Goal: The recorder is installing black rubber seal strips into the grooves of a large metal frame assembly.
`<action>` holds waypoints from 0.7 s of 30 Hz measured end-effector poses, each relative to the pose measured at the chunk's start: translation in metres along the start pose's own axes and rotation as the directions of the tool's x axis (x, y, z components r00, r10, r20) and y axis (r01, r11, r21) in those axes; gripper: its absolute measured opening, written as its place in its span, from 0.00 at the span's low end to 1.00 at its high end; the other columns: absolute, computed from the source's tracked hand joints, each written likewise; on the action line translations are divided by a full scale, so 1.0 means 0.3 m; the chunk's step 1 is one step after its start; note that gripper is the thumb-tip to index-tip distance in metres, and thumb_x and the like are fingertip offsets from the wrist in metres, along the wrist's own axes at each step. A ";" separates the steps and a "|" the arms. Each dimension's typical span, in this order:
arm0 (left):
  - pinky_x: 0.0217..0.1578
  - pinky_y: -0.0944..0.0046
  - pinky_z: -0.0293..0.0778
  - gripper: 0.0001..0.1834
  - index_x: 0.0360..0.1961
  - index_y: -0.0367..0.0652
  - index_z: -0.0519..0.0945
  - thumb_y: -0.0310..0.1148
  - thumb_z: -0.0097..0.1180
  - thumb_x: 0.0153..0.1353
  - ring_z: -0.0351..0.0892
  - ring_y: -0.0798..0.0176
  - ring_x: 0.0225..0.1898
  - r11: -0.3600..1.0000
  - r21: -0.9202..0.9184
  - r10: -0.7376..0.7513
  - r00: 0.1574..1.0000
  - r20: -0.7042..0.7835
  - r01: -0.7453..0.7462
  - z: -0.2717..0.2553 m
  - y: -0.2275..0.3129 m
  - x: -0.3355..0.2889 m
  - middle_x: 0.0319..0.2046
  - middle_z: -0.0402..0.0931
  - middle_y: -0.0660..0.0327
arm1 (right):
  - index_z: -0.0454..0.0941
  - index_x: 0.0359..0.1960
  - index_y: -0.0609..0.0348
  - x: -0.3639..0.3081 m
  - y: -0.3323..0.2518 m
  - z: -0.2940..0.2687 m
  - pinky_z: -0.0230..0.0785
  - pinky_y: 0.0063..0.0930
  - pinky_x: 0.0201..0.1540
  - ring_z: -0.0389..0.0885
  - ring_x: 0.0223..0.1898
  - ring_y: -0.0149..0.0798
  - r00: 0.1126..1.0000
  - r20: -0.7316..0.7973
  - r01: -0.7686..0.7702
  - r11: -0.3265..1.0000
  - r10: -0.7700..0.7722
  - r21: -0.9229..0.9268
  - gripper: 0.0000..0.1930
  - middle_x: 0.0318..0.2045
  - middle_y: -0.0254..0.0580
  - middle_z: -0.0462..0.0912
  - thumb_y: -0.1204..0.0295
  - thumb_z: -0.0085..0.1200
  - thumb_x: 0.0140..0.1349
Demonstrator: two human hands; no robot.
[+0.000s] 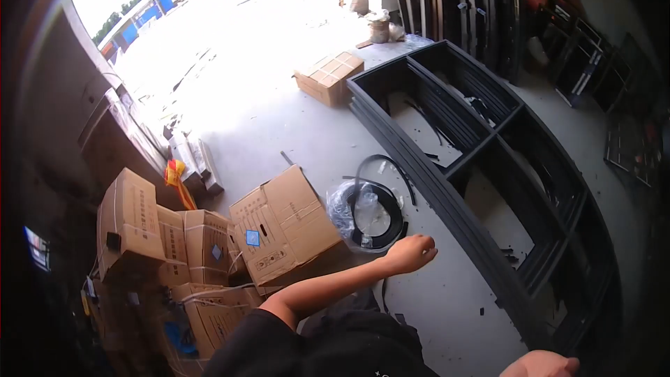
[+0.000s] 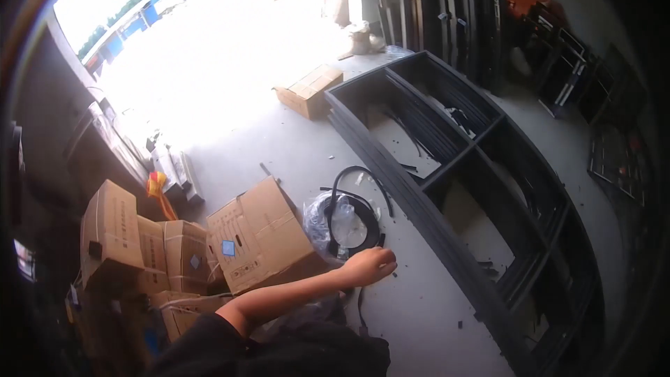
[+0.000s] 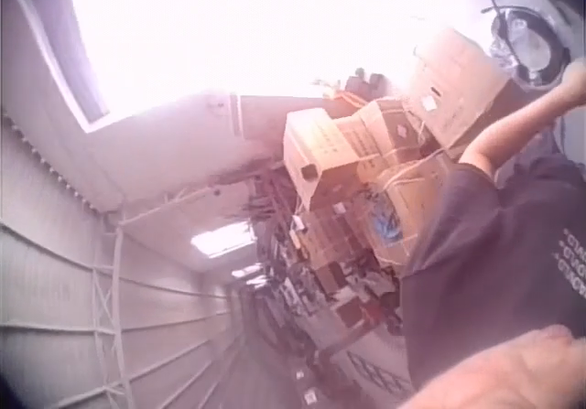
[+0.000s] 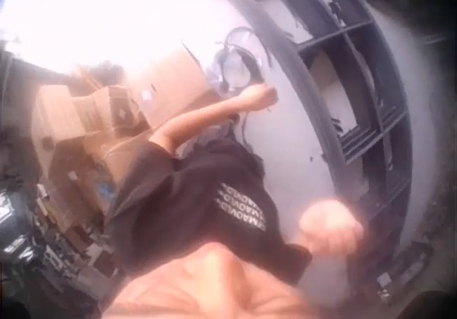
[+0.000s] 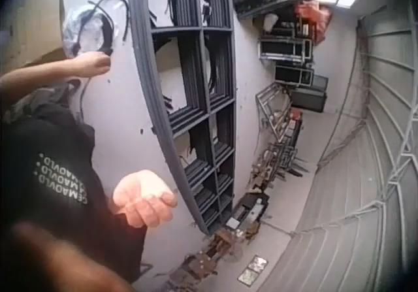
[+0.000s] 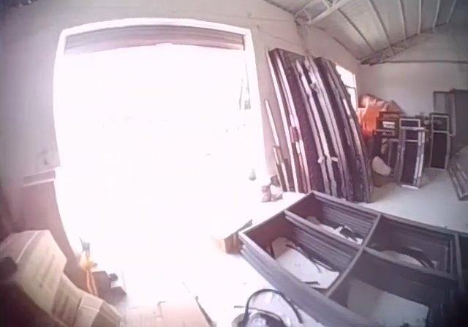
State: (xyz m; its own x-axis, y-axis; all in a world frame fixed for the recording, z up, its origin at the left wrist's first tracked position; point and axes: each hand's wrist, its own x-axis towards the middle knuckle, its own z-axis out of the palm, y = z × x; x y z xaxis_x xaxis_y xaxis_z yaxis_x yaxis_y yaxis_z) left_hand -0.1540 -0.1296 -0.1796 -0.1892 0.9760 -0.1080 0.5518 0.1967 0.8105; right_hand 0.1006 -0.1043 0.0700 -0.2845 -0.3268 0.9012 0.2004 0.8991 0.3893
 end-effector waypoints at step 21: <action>0.49 0.48 0.75 0.17 0.44 0.44 0.81 0.42 0.53 0.59 0.80 0.44 0.48 0.438 -0.448 -0.897 0.343 -0.279 0.780 0.597 -0.289 -1.105 0.43 0.81 0.47 | 0.81 0.40 0.67 -1.120 -0.707 0.253 0.75 0.22 0.37 0.82 0.33 0.29 -0.152 0.883 -0.976 -0.076 -0.445 -0.206 0.09 0.33 0.39 0.85 0.78 0.55 0.59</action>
State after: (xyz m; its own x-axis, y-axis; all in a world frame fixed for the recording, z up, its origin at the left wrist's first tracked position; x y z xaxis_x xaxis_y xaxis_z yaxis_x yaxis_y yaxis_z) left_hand 0.0064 -0.4534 -0.3172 -0.7866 0.1320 -0.6032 -0.2701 0.8049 0.5284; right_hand 0.0825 -0.1630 -0.3297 -0.8736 -0.0933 -0.4777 0.4551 0.1911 -0.8697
